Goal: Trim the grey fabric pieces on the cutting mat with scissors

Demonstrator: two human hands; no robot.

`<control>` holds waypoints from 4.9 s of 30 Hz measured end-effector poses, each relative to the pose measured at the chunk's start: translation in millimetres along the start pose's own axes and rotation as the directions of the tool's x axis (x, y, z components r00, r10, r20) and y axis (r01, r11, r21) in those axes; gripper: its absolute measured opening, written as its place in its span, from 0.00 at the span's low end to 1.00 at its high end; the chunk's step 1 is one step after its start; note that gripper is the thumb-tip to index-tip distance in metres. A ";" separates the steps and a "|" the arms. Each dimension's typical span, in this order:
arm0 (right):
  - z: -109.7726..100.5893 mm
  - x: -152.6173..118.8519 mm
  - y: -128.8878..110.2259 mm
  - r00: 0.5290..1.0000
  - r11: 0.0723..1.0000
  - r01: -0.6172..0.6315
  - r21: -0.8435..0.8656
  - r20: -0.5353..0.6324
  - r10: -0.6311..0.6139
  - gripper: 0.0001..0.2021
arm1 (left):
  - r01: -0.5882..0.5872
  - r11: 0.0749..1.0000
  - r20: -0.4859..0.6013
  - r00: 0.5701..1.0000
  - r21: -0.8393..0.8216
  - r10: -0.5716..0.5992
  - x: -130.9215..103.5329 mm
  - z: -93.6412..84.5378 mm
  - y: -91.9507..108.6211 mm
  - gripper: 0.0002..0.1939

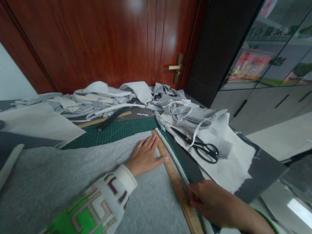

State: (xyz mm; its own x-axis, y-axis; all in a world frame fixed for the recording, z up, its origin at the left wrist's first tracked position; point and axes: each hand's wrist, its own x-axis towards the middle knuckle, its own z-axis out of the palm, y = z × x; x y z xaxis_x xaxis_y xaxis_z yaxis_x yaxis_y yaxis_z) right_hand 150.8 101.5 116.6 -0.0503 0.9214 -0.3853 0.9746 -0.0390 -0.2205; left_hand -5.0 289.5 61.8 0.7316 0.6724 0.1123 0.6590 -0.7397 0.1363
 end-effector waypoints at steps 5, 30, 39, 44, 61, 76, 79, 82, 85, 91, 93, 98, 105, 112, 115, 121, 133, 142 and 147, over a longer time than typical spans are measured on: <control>10.2 -10.4 -4.7 1.000 0.996 -0.026 -0.080 -0.019 0.024 0.12 | -0.002 1.000 -0.003 1.000 -0.005 0.002 -0.2 -2.0 1.2 0.46; 6.6 -40.0 14.9 0.981 0.966 -0.069 0.251 0.191 0.020 0.07 | -0.012 1.000 -0.002 1.000 0.002 0.012 1.0 1.7 -4.4 0.47; 19.1 -34.1 21.7 0.988 -0.038 0.135 0.990 -0.138 -0.066 0.19 | -0.014 1.000 -0.024 1.000 -0.004 0.014 1.7 -0.1 -3.8 0.43; 10.9 -17.2 14.5 0.976 -0.124 0.214 0.969 -0.217 -0.015 0.18 | -0.012 1.000 -0.015 1.000 0.001 0.012 1.5 -0.1 -4.1 0.44; 28.9 56.1 0.1 0.881 0.192 0.460 0.867 -0.473 0.025 0.18 | -0.010 0.999 -0.017 1.000 -0.033 0.009 -4.7 -5.1 -1.8 0.43; 30.4 81.7 10.4 0.939 0.072 0.329 0.942 -0.334 0.085 0.24 | 0.075 0.991 0.138 0.989 -0.110 -0.060 -19.4 -23.7 27.0 0.40; 32.7 80.5 13.2 0.943 0.030 0.311 0.950 -0.313 0.112 0.24 | 0.059 0.987 0.151 0.988 -0.152 -0.036 -40.5 -25.7 41.6 0.37; 33.6 80.4 15.3 0.940 0.043 0.321 0.946 -0.324 0.105 0.24 | 0.027 0.982 0.138 0.990 -0.189 0.000 -58.3 -26.1 50.3 0.35; 35.6 82.1 15.9 0.920 0.098 0.361 0.927 -0.372 0.123 0.24 | 0.018 0.979 0.126 0.992 -0.204 0.008 -65.0 -25.6 54.1 0.33; 42.7 78.3 21.0 0.822 0.408 0.462 0.788 -0.553 0.138 0.21 | 0.019 0.976 0.073 0.997 -0.218 -0.003 -64.5 -20.4 54.0 0.35; 44.7 71.3 22.7 0.783 0.566 0.462 0.683 -0.614 0.101 0.18 | 0.011 0.977 0.057 0.998 -0.215 0.001 -65.5 -18.6 53.3 0.37; 48.8 53.0 23.7 0.767 0.734 0.425 0.530 -0.642 0.020 0.13 | 0.003 0.982 0.061 0.998 -0.190 0.008 -67.7 -16.8 53.6 0.39; 52.9 54.0 32.9 0.792 0.649 0.436 0.624 -0.608 0.054 0.13 | -0.019 0.980 0.007 1.000 -0.196 0.021 -67.7 -10.3 53.2 0.41; 39.7 62.7 35.3 0.850 0.549 0.418 0.724 -0.525 0.045 0.12 | 0.009 0.988 0.071 0.997 -0.157 0.002 -69.1 -16.4 56.9 0.51; 33.3 66.6 34.3 0.860 0.553 0.401 0.730 -0.508 0.047 0.09 | 0.030 0.991 0.126 0.992 -0.133 -0.013 -69.5 -19.1 59.7 0.52; 28.6 74.2 26.2 0.830 0.737 0.332 0.589 -0.553 0.069 0.09 | -0.022 0.988 0.075 0.997 -0.150 0.034 -70.0 -10.6 57.4 0.50; 34.5 65.7 14.5 0.814 0.918 0.167 0.361 -0.576 0.079 0.08 | -0.061 0.988 0.094 0.993 -0.144 0.075 -71.0 -10.3 56.5 0.50; 39.7 13.6 13.9 0.947 0.927 0.107 0.360 -0.320 0.015 0.09 | -0.034 0.988 0.084 0.995 -0.153 0.047 -71.3 -14.8 60.4 0.48; 57.2 -5.9 19.0 0.946 0.944 0.093 0.315 -0.324 0.015 0.09 | -0.039 0.988 0.082 0.995 -0.152 0.052 -69.8 -10.9 58.2 0.50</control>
State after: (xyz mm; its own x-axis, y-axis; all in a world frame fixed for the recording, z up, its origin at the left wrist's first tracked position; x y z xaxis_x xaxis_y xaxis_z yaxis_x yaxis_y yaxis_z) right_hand 157.1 73.2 63.4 0.0372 0.9963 -0.0777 0.8468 -0.0727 -0.5268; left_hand -19.6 199.8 72.6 0.7766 0.6289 0.0378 0.5959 -0.7527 0.2801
